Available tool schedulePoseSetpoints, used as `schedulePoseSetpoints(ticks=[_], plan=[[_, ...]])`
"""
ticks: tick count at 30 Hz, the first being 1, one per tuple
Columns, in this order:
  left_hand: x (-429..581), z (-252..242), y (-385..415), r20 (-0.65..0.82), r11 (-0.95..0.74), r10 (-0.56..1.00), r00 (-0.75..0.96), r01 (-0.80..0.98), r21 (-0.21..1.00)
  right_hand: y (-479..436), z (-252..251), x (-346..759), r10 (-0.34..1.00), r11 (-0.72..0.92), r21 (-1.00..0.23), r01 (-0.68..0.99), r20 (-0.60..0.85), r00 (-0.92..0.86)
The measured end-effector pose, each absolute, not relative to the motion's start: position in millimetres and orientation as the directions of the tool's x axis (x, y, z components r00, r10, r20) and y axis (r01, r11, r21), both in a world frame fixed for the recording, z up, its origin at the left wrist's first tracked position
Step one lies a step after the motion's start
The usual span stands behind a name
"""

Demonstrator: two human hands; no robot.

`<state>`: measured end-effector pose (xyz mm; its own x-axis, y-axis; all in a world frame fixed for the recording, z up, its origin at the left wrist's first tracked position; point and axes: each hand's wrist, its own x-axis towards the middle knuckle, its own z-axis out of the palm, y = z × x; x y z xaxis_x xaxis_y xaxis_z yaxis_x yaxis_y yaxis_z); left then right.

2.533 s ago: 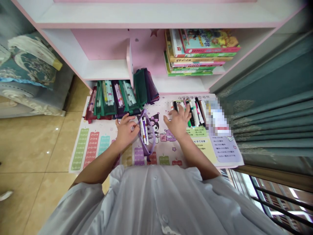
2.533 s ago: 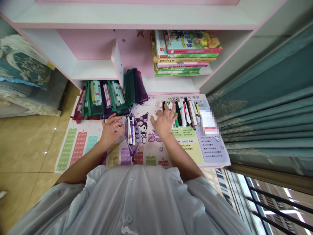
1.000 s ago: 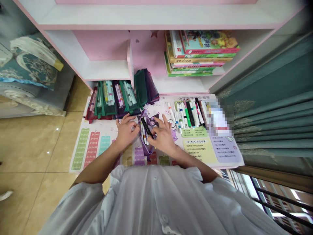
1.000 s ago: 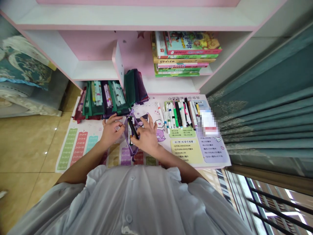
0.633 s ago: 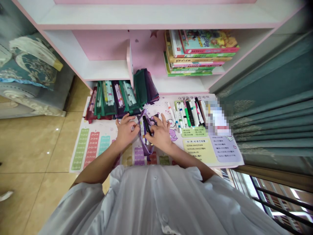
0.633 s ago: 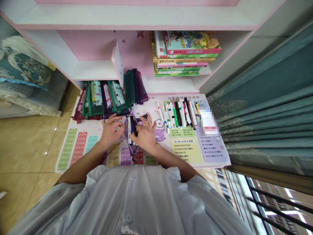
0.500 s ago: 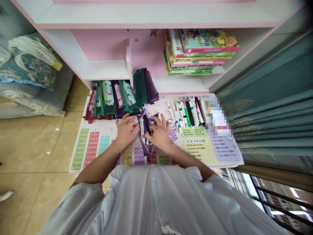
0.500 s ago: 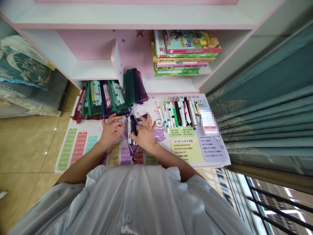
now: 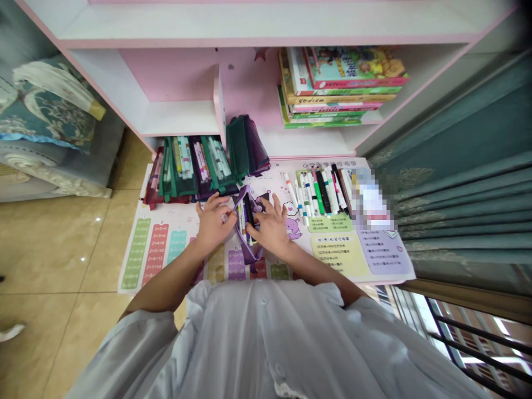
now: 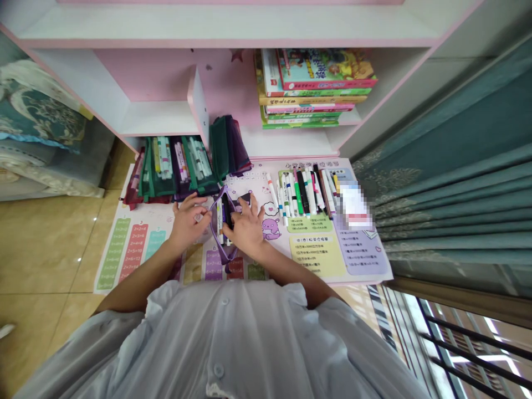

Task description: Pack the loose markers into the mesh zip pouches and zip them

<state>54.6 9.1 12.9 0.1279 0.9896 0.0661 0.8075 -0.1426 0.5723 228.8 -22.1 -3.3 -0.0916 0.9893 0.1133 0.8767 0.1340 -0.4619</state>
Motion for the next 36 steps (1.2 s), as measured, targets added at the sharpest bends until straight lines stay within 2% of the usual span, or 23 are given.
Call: schedulePoseSetpoints(ticks=[5,8,10,13,18,25,29,32,36], plan=[[54.1,13.7,9.3,0.060,-0.139,0.990,0.127,0.810,0.569,-13.3,-5.5,245.3,0.952,0.158,-0.486,0.860,0.306,-0.003],[54.4,14.8,9.1,0.053,-0.137,0.990,0.130,0.811,0.569,2.9,-8.2,269.1,0.906,0.089,-0.407,0.909,0.412,0.096],[54.7,15.7,8.9,0.048,-0.134,0.990,0.130,0.811,0.570,14.8,-11.8,286.3,0.904,-0.035,-0.319,0.947,0.393,0.166],[55.0,16.9,8.8,0.038,-0.126,0.991,0.127,0.814,0.567,28.3,-18.8,305.0,0.929,-0.169,-0.221,0.960,0.289,0.230],[55.3,16.5,9.0,0.044,-0.129,0.991,0.126,0.814,0.566,34.9,-28.5,312.1,0.944,-0.240,-0.178,0.954,0.188,0.272],[54.9,16.2,9.2,0.041,-0.129,0.991,0.128,0.813,0.567,34.2,-29.1,310.4,0.962,-0.202,-0.202,0.958,0.141,0.232],[53.7,13.9,9.5,0.055,-0.139,0.990,0.132,0.801,0.582,27.1,-18.8,302.2,0.960,-0.139,-0.288,0.948,0.197,0.200],[53.4,12.0,9.5,0.069,-0.148,0.989,0.133,0.799,0.583,13.3,-5.0,289.8,0.947,-0.035,-0.391,0.920,0.282,0.156],[54.3,13.3,9.3,0.063,-0.140,0.990,0.127,0.808,0.573,-10.0,12.4,268.3,0.942,0.164,-0.485,0.859,0.336,0.010]])
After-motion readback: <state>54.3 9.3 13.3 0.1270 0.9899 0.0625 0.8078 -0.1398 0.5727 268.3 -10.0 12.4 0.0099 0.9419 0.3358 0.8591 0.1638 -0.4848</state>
